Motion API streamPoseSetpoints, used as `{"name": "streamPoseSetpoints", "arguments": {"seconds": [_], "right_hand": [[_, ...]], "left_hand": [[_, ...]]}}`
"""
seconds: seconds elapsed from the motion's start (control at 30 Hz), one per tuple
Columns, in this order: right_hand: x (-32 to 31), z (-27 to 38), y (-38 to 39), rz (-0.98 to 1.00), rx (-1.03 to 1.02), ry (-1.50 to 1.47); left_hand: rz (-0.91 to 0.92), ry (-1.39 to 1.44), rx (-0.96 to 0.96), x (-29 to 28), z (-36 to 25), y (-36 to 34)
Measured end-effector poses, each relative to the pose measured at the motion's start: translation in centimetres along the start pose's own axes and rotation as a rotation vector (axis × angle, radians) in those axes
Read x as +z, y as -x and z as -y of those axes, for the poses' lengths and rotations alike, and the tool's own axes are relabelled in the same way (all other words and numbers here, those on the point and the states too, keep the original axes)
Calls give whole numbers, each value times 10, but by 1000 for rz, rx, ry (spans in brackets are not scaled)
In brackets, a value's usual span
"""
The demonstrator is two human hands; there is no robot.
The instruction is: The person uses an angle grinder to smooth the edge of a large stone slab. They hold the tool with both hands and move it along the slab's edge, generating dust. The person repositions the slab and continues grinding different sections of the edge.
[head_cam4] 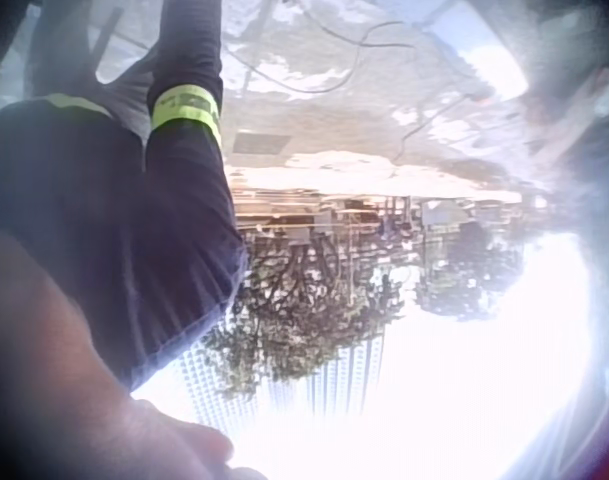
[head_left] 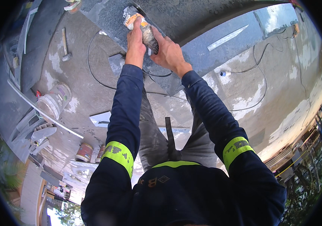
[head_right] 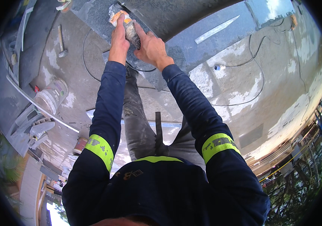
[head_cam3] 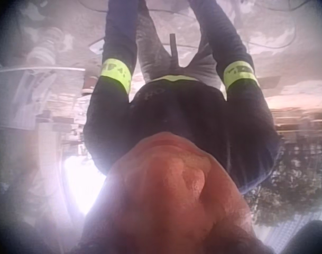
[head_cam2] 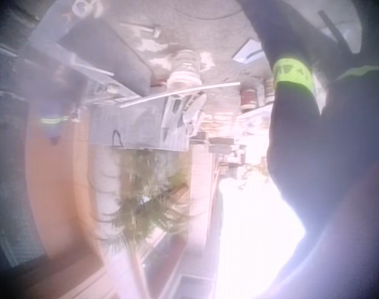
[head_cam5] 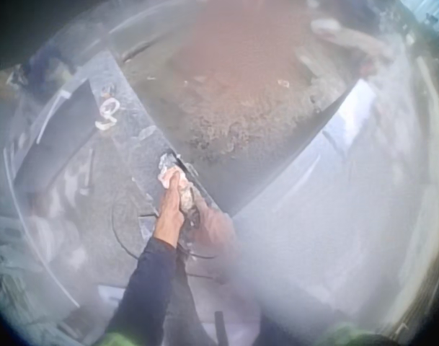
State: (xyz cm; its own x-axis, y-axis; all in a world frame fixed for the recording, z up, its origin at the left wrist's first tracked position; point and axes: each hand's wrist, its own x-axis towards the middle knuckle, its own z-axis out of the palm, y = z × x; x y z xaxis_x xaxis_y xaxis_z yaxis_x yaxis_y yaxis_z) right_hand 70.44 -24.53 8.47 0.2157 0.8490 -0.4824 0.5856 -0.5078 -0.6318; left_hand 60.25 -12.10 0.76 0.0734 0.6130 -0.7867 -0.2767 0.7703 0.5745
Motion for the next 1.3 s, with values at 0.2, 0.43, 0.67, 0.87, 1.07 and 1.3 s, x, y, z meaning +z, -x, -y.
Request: {"name": "streamPoseSetpoints", "arguments": {"seconds": [0.2, 0.43, 0.67, 0.87, 1.07, 1.3], "right_hand": [[0, -1, 5, -51, -29, -2], [-1, 0, 9, -19, -2, -3], [0, -3, 12, -21, -4, -5], [3, -7, 15, -31, -15, 3], [2, -9, 19, -12, -1, 16], [1, -13, 26, 2, 21, -9]], "left_hand": [[-13, -28, -7, 1, 3, 2], [1, 14, 22, -2, 10, 4], [36, -5, -9, -13, 22, -9], [23, -23, -37, -16, 26, -10], [43, 8, -18, -12, 28, 4], [-91, -29, -40, -6, 34, 10]]}}
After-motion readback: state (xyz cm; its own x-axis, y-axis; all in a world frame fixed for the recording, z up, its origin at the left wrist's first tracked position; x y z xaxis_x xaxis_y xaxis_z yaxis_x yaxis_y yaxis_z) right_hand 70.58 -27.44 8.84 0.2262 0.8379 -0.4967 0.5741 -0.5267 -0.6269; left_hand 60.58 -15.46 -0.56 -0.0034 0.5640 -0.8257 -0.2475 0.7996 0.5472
